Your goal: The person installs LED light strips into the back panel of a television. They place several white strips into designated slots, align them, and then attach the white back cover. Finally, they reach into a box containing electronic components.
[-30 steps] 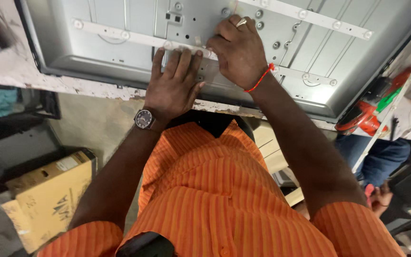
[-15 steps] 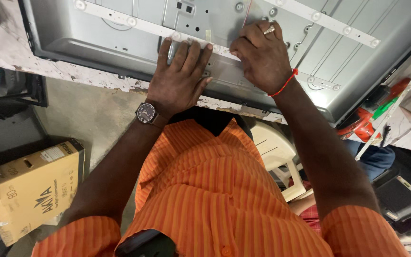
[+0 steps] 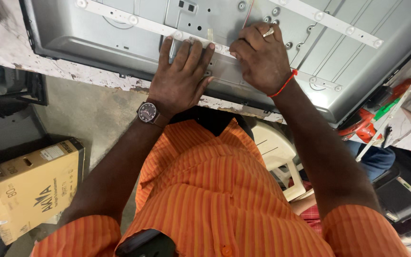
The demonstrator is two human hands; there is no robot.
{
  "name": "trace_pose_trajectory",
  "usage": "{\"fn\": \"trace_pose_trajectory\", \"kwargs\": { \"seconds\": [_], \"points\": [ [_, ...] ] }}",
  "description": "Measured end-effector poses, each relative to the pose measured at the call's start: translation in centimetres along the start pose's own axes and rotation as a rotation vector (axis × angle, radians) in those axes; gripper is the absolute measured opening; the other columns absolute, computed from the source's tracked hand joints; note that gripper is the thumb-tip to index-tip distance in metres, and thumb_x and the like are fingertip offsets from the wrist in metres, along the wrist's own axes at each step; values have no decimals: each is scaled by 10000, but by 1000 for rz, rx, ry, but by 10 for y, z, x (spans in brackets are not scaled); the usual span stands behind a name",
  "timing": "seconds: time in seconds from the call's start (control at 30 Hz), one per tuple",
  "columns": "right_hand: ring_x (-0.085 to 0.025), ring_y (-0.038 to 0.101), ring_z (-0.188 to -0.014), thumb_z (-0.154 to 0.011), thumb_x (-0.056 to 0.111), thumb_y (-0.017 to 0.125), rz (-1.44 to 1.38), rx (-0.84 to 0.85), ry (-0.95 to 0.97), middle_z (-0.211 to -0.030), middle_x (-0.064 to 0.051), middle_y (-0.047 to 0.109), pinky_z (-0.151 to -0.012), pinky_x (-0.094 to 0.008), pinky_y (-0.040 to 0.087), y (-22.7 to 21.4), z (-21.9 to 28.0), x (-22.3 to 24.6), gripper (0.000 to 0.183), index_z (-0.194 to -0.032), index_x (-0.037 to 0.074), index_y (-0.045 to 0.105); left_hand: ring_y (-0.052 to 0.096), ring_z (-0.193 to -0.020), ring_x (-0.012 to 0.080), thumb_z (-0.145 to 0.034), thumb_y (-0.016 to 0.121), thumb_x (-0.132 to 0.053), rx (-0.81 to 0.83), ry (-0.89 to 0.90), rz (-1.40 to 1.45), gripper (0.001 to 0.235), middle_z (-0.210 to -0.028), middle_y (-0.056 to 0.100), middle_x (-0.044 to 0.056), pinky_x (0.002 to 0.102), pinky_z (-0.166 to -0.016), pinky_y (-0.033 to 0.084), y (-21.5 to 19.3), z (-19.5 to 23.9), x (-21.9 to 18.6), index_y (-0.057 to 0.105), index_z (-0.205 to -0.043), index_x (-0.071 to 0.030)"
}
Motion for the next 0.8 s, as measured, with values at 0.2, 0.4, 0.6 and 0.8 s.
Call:
{"fn": "trace_pose_trajectory", "kwargs": {
  "seconds": [0.2, 0.4, 0.6, 0.8],
  "points": [
    [-259, 546, -1167, -874, -4, 758, -115, -25, 28, -1136, -43, 604, -1028, -430, 409, 0, -1, 0, 153, -983, 97, 725, 452, -1396, 348, -1146, 510, -473, -8, 14, -6, 646, -1487, 458, 206, 651, -1216, 245, 4, 0, 0, 426, -1611, -31],
    [-274, 534, -1141, -848, 4, 791, -240, -40, 77, -1114, -41, 600, -1036, -448, 406, 2, -7, -7, 185, -962, 128, 715, 446, -1389, 353, -1149, 532, -455, -28, 36, -20, 639, -1477, 449, 207, 651, -1219, 241, 8, -1, 1, 429, -1604, -18],
    [-287, 537, -1158, -836, 13, 810, -293, -80, 112, -1083, -38, 592, -1051, -457, 386, 6, -7, -12, 148, -870, 121, 716, 450, -1388, 360, -1116, 572, -387, -13, 48, 7, 642, -1475, 452, 201, 565, -1270, 254, 11, -2, 0, 424, -1589, 22],
    [-280, 537, -1103, -818, 3, 815, -291, -67, 153, -993, -28, 577, -988, -456, 376, 7, -8, -14, 174, -854, 130, 702, 439, -1421, 362, -1125, 552, -435, 0, 68, 5, 699, -1472, 451, 230, 536, -1305, 233, 13, -5, -4, 410, -1580, 78]
  ]
}}
Point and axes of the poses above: each hand's wrist, its own z-axis away from the middle knuckle, its own y-axis out of the palm, x = y × z, the point moved 5 cm from there along -z, towards the middle knuckle
